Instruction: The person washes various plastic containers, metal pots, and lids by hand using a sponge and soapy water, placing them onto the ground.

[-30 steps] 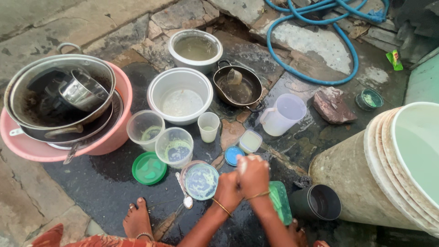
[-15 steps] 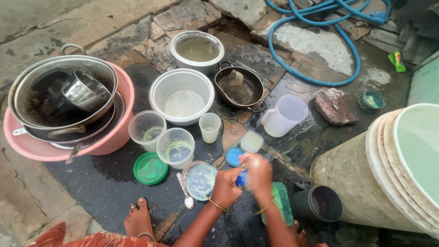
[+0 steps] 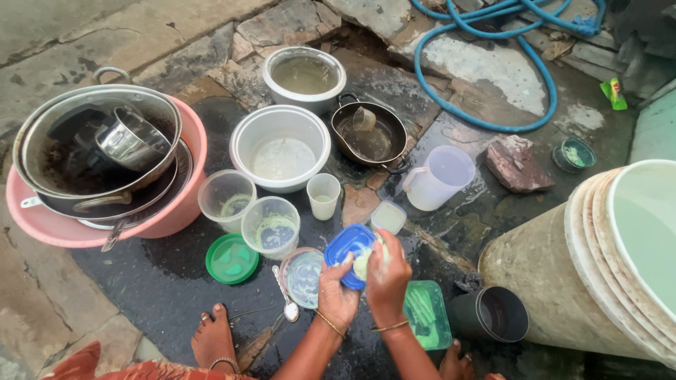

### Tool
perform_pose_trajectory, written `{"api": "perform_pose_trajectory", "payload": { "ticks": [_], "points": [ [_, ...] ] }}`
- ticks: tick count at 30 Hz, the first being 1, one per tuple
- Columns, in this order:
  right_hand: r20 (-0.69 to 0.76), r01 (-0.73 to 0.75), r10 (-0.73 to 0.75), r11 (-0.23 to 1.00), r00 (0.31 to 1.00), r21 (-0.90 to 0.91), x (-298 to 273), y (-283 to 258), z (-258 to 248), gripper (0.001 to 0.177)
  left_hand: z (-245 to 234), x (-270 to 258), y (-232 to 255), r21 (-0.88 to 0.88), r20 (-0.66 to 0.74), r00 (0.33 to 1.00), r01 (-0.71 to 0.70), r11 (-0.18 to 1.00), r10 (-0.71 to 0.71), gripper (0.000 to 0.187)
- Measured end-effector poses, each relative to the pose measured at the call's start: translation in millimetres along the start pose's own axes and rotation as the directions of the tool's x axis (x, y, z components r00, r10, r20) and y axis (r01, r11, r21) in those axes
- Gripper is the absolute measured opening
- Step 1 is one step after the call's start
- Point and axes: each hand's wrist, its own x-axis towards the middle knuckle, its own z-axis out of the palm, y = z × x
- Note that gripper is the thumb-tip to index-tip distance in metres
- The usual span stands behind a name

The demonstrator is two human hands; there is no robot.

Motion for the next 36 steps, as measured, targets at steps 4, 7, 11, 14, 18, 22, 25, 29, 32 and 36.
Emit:
{"api": "perform_pose_trajectory", "payload": {
  "ticks": [4,7,11,14,18,22,25,29,32,36],
  "points": [
    [0.289,0.015,0.139,0.881,0.947,-0.472,17,30,-11,0.025,3,4,-3,0.148,-0.056,0.995,-0.077,0.986,0.087,0.032],
    [0.272,0.064,0.146,0.769,0.951,-0.636,24,35,-24,0.025,11,-1,-2,0.19,-0.005,1.0,0.013,0.982,-0.012,0.042],
    [0.073,0.157,-0.14,0.897,0.988,-0.414,23,14,-16,0.021,12,0,-9,0.275,-0.03,0.999,-0.019,0.961,0.029,0.045],
    [0.195,0.252,-0.185,0.876,0.963,-0.412,6,-1,-1,0.022,-6,5,-14,0.485,0.025,0.99,-0.134,0.864,0.14,0.043],
    [0.214,0.248,-0.216,0.96,0.953,-0.133,-19,10,10,0.033,-27,20,-3,0.648,0.009,0.974,-0.178,0.741,0.227,0.043],
    [0.453,0.092,-0.214,0.957,0.866,0.276,-12,56,0,0.026,-24,39,33,0.51,-0.035,0.983,-0.138,0.849,0.181,0.037],
    [0.483,0.094,-0.179,0.976,0.857,0.195,1,61,-11,0.024,-23,44,42,0.484,0.012,0.987,0.135,0.865,-0.161,0.032],
    [0.363,0.292,-0.303,0.953,0.881,0.085,-4,45,-5,0.024,-48,39,9,0.459,-0.055,0.959,0.272,0.846,-0.278,0.024],
    [0.585,0.068,-0.209,0.965,0.784,0.253,-28,58,8,0.022,-81,53,7,0.319,-0.032,0.993,0.12,0.94,-0.116,0.025],
    [0.423,-0.065,-0.052,0.964,0.905,0.258,-46,77,14,0.021,-118,72,3,0.193,-0.358,0.931,0.152,0.969,-0.074,0.029]
  ]
}}
